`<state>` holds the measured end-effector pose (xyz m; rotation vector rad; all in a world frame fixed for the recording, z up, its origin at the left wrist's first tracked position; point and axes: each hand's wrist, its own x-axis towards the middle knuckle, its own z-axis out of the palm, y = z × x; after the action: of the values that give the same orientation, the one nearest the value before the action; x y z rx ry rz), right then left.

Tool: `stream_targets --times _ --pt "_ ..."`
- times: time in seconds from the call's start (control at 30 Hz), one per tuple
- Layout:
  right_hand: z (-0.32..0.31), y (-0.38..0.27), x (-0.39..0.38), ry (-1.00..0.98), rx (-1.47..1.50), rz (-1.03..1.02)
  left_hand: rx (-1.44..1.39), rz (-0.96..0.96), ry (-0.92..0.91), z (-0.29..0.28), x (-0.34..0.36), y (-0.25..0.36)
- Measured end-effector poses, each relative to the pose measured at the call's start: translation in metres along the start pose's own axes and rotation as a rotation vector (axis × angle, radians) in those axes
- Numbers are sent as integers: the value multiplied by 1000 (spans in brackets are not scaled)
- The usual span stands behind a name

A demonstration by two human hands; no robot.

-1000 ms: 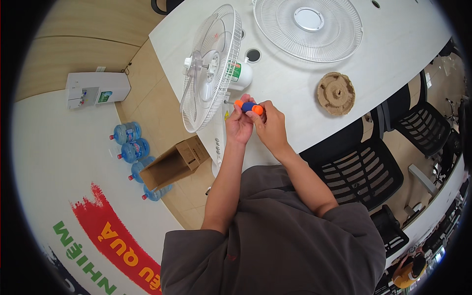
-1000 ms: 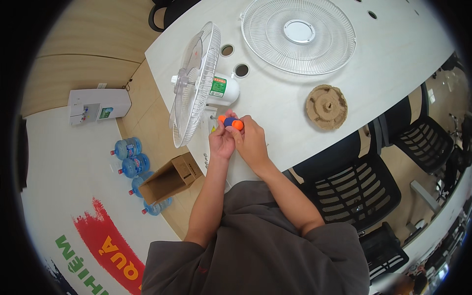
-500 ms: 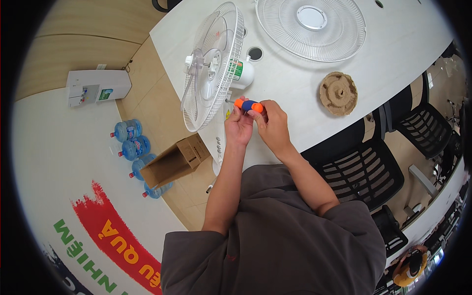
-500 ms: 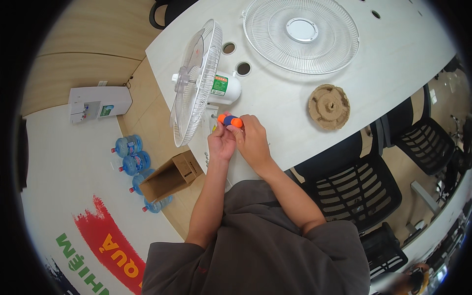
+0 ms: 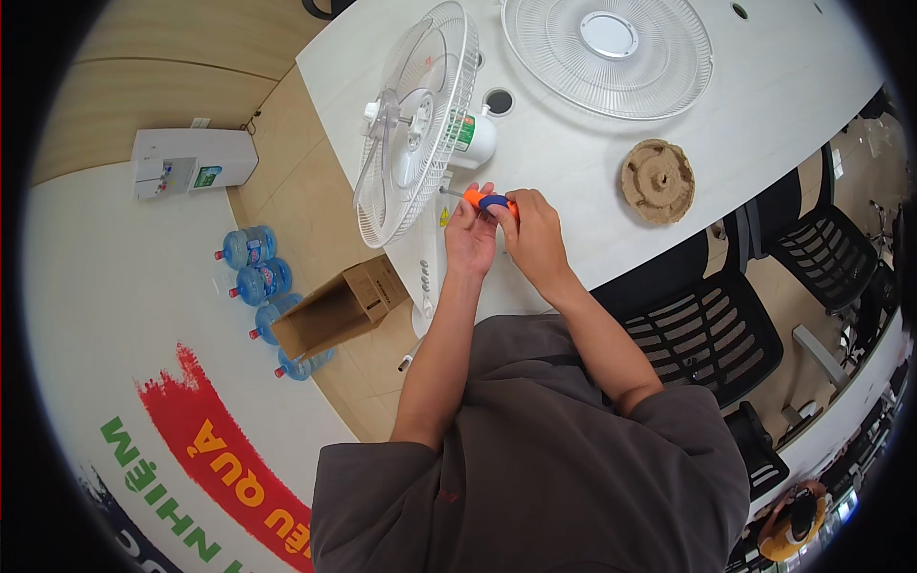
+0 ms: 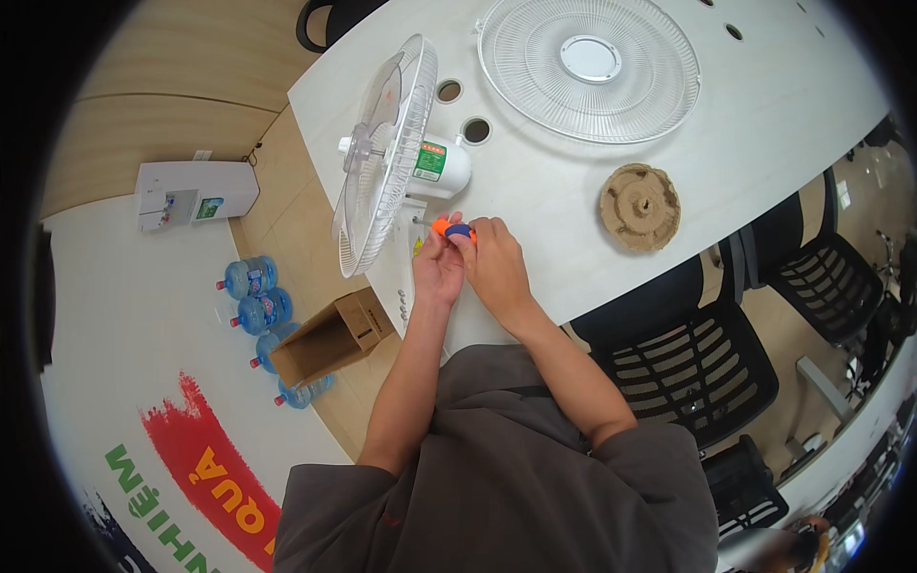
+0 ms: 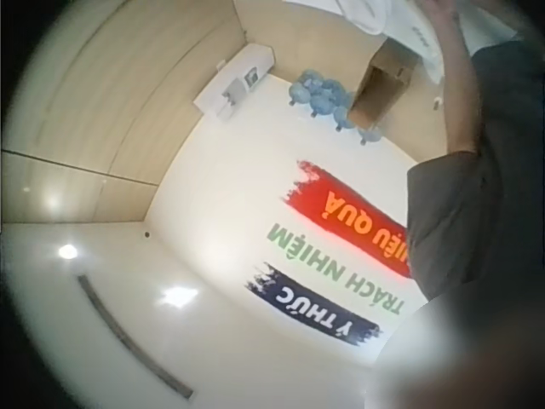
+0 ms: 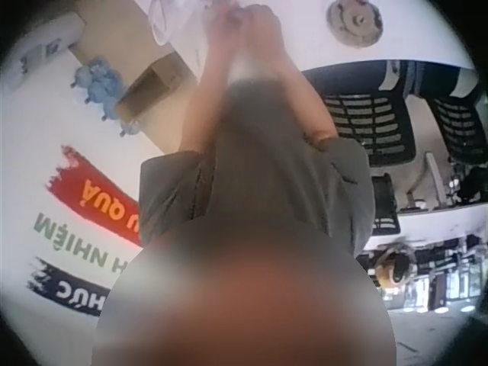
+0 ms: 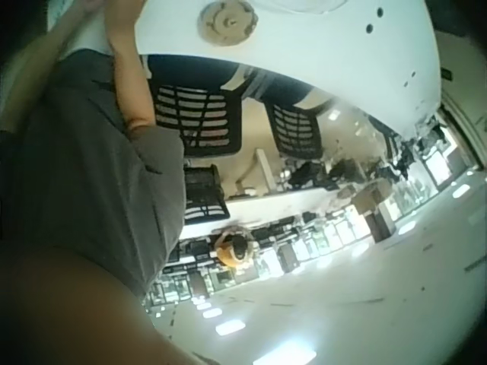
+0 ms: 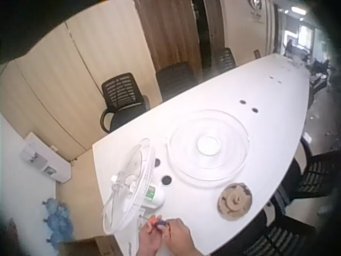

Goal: Unscrew the neck of a standing fan using a screwdriver in an office setting.

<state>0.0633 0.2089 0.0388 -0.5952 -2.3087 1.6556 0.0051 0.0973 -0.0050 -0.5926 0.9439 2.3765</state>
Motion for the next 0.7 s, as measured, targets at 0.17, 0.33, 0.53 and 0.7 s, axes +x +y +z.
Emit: stream_targets --times 0.17,0.33,0.53,0.7 --pt "-3 6 4 30 -50 -332 89 -57 51 -4 5 6" --pt "2 -10 4 178 58 -338 -7 -40 11 -14 13 1" --pt "9 6 0 72 9 -88 -57 -71 1 -4 2 -5" --pt "13 13 6 121 -51 -491 115 -24 85 8 2 1"
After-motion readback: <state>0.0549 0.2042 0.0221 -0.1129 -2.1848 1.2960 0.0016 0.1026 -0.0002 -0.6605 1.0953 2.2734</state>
